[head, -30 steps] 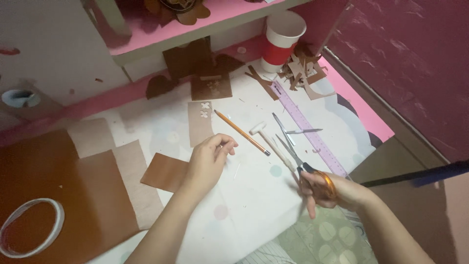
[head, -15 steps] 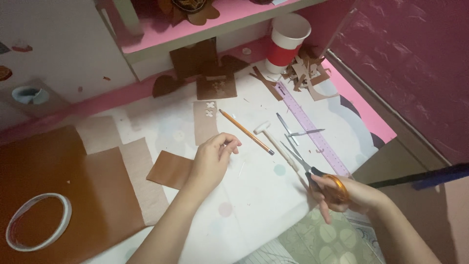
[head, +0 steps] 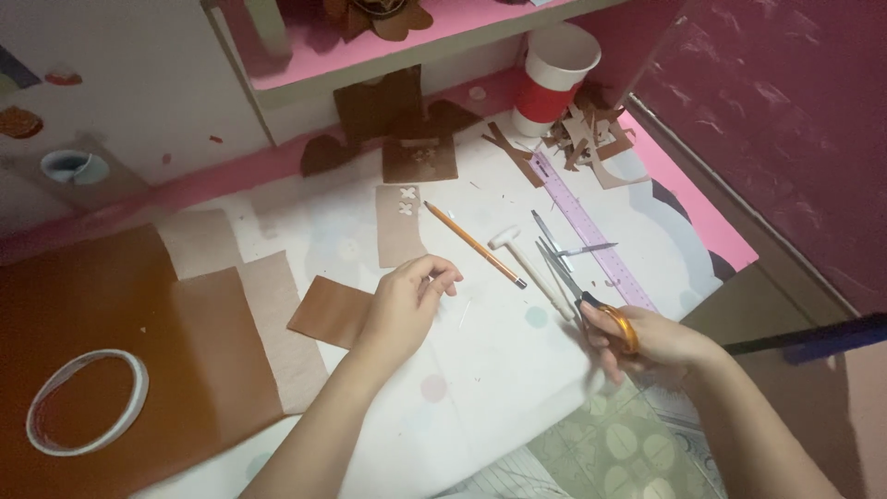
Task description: Hand-sewing and assembling small decorative leather pieces.
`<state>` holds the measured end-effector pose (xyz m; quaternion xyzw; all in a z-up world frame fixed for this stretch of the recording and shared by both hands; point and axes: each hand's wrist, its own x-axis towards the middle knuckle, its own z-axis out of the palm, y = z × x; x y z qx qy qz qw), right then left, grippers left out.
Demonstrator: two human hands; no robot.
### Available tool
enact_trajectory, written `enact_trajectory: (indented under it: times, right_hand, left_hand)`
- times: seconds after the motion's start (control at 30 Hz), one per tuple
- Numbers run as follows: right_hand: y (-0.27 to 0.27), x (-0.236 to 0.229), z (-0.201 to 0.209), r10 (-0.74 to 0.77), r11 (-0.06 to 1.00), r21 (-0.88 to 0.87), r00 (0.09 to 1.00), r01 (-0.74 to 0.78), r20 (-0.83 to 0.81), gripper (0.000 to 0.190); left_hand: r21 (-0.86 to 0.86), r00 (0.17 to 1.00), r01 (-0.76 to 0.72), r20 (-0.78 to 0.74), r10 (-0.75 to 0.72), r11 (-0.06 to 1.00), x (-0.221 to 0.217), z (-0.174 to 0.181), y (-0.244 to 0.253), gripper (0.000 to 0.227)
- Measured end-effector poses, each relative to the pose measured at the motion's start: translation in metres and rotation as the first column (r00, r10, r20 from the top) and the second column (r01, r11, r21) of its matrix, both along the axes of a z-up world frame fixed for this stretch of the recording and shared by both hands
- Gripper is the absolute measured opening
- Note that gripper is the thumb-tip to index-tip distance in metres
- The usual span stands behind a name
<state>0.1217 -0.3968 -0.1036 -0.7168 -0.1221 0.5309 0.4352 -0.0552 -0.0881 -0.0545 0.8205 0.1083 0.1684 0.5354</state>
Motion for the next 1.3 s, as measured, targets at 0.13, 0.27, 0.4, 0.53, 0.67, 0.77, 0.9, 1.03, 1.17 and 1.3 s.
enact_trajectory:
  times: [0.13,0.27,0.4,0.53,0.67,0.77,0.9,1.03,1.17,1.3]
  right_hand:
    - [0.0,0.012,0.002,0.096,0.991,-0.095,0.994,-0.091,0.047,0.05]
    - [0.024,-0.001,0.038,0.169,0.908,-0.418,0.927,-0.015,0.335,0.061]
    - [0.037,-0.002,0.032,0.46,0.692,-0.703,0.648,0.167,0.607,0.051]
    - [0.049,-0.014,0.04,0.499,0.69,-0.698,0.572,0.193,0.652,0.053]
    - [0.046,-0.028,0.052,0.439,0.714,-0.629,0.503,0.308,0.745,0.051]
    - [0.041,-0.027,0.046,0.424,0.721,-0.6,0.465,0.346,0.777,0.05]
    - [0.05,-0.04,0.064,0.453,0.738,-0.586,0.398,0.334,0.798,0.049]
    - [0.066,-0.046,0.061,0.429,0.739,-0.59,0.448,0.325,0.784,0.055]
    - [0.068,-0.056,0.039,0.537,0.713,-0.508,0.089,0.483,0.839,0.03]
    - [0.099,-0.07,0.041,0.296,0.913,-0.321,0.133,0.252,0.946,0.035]
  left_hand:
    - [0.003,1.0,0.007,0.021,-0.007,1.0,-0.003,-0.006,0.002,0.012]
    - [-0.087,1.0,-0.019,-0.003,0.019,0.996,-0.012,-0.001,0.002,0.012]
    - [-0.204,0.997,-0.035,0.056,0.048,0.978,-0.015,-0.016,0.007,0.011]
    - [-0.237,0.991,-0.037,0.119,0.067,0.971,-0.019,-0.022,0.016,0.012]
    - [-0.273,0.986,-0.049,0.139,0.09,0.961,-0.022,-0.014,0.016,0.013]
    - [-0.295,0.981,-0.039,0.173,0.093,0.955,-0.027,-0.004,0.016,0.013]
    - [-0.295,0.975,-0.021,0.205,0.084,0.955,-0.025,-0.008,0.017,0.014]
    - [-0.291,0.971,-0.048,0.211,0.113,0.956,-0.025,-0.011,0.016,0.011]
    - [-0.308,0.969,-0.042,0.221,0.115,0.95,-0.021,-0.021,0.016,0.011]
    - [-0.308,0.965,-0.021,0.244,0.101,0.951,-0.018,-0.024,0.017,0.012]
